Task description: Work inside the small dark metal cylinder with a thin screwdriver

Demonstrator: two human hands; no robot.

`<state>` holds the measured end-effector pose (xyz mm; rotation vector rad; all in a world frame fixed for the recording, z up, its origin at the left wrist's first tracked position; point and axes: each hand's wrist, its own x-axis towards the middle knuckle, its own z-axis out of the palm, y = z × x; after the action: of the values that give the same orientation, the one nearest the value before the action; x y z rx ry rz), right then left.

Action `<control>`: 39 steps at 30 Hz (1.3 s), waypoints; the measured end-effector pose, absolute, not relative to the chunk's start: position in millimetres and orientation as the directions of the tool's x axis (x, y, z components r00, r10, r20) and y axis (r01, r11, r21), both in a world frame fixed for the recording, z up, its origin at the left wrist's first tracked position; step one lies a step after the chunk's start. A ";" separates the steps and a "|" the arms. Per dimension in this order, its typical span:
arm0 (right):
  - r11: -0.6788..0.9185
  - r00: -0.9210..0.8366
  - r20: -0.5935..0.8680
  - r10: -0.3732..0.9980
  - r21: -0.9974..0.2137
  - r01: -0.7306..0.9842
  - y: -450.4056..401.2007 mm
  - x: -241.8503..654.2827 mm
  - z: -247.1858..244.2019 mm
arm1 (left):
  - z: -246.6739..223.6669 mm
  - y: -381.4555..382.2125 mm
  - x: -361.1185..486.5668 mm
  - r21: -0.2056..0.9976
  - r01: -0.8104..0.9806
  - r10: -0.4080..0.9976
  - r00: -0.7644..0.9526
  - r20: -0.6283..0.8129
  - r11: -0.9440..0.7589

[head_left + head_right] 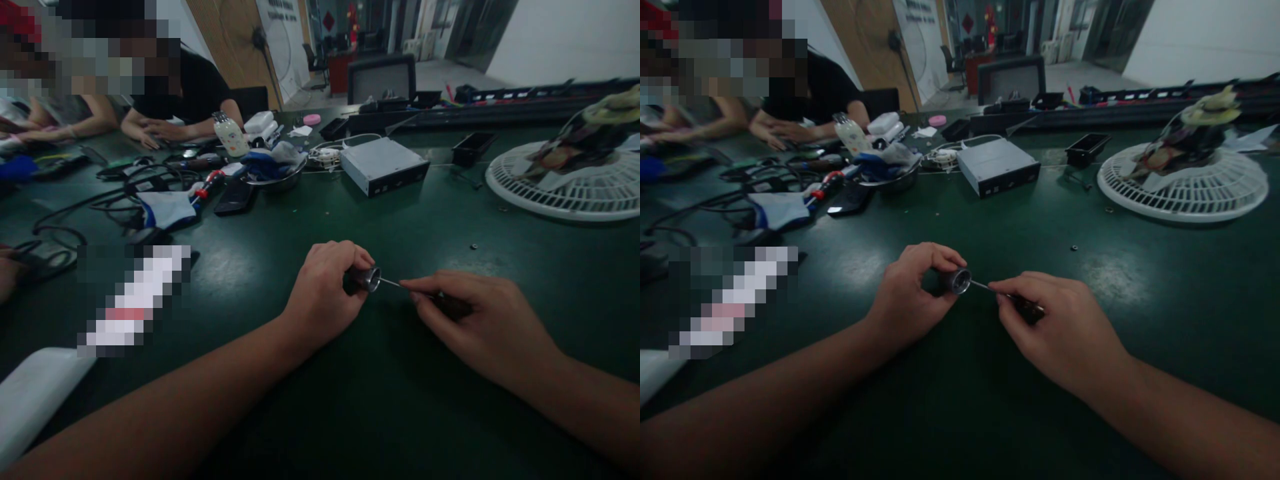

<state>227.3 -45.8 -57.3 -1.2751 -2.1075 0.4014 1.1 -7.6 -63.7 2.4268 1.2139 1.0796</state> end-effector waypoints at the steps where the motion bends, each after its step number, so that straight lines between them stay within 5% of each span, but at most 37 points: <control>1: 0.481 -0.322 0.365 0.874 -0.549 0.684 -45.6 227.4 -57.1 | -63.5 -7.5 1.1 0.483 0.596 0.759 0.398 0.515 -0.641; 33: 0.587 -0.441 0.388 0.809 -0.500 0.637 -46.9 226.7 -56.0 | -61.7 -7.3 -1.0 0.449 0.593 0.736 0.445 0.510 -0.669; 39: 0.492 -0.362 0.337 0.869 -0.509 0.706 -46.5 227.4 -57.9 | -64.9 -6.5 -0.2 0.450 0.601 0.742 0.429 0.516 -0.660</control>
<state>227.4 -46.5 -57.9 -1.2918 -2.1691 0.3736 -0.2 -6.5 -64.9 2.4822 1.1833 1.0482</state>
